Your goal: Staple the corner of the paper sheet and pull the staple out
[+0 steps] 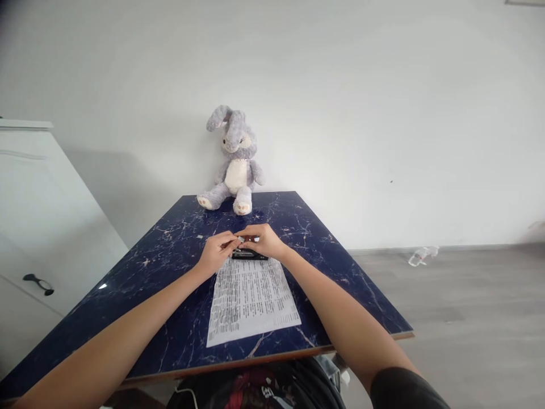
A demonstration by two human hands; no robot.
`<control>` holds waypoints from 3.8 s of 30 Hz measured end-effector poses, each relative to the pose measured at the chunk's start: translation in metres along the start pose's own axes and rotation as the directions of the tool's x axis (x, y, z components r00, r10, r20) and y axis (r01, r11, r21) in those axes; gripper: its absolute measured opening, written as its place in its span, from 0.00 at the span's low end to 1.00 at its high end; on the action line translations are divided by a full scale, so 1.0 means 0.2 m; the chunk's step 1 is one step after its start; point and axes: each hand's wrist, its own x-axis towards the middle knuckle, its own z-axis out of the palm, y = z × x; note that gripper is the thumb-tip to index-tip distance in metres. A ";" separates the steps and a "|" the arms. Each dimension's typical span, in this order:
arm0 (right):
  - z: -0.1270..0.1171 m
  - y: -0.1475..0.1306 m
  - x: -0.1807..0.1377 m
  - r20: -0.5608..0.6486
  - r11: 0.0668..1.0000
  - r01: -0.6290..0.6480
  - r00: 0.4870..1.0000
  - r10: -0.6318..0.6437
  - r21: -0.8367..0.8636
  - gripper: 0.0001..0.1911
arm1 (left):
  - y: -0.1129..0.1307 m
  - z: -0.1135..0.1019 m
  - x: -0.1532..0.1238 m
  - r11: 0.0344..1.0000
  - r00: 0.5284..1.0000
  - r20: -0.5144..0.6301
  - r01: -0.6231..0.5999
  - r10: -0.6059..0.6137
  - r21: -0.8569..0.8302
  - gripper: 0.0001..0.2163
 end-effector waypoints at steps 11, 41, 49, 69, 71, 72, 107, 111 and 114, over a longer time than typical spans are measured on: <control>-0.21 0.29 -0.09 -0.289 0.738 -0.573 0.819 0.496 -0.357 0.14 | -0.15 -0.23 0.07 0.895 0.966 -0.260 0.125 -0.010 0.429 0.10; -0.21 0.26 -0.08 -0.314 0.866 -0.385 0.905 0.287 -0.318 0.13 | -0.18 -0.17 0.08 0.978 0.998 0.017 0.056 -0.061 0.199 0.09; -0.01 0.09 -0.01 0.052 0.980 -0.077 0.995 0.088 -0.182 0.19 | -0.21 -0.16 0.08 0.971 0.998 0.050 0.017 -0.029 0.237 0.10; 0.03 0.14 -0.05 0.167 0.943 -0.174 0.960 0.227 -0.283 0.31 | -0.25 -0.16 0.08 0.979 0.979 0.004 0.204 -0.203 -0.024 0.19; 0.03 0.13 -0.05 0.169 0.943 -0.176 0.958 0.230 -0.283 0.31 | -0.24 -0.16 0.08 0.977 0.978 0.000 0.207 -0.207 -0.041 0.18; 0.03 0.12 -0.05 0.170 0.943 -0.176 0.958 0.230 -0.284 0.30 | -0.24 -0.16 0.09 0.977 0.978 -0.004 0.207 -0.207 -0.047 0.18; 0.02 0.13 -0.04 0.233 0.942 -0.141 0.948 0.217 -0.303 0.21 | -0.17 -0.20 0.08 0.942 0.960 0.252 0.031 -0.121 0.334 0.05; 0.02 0.13 -0.04 0.230 0.944 -0.133 0.951 0.207 -0.301 0.21 | -0.19 -0.20 0.08 0.939 0.958 0.261 0.021 -0.116 0.342 0.06; 0.02 0.13 -0.04 0.231 0.943 -0.132 0.951 0.208 -0.307 0.21 | -0.20 -0.20 0.08 0.938 0.966 0.241 0.003 -0.093 0.347 0.07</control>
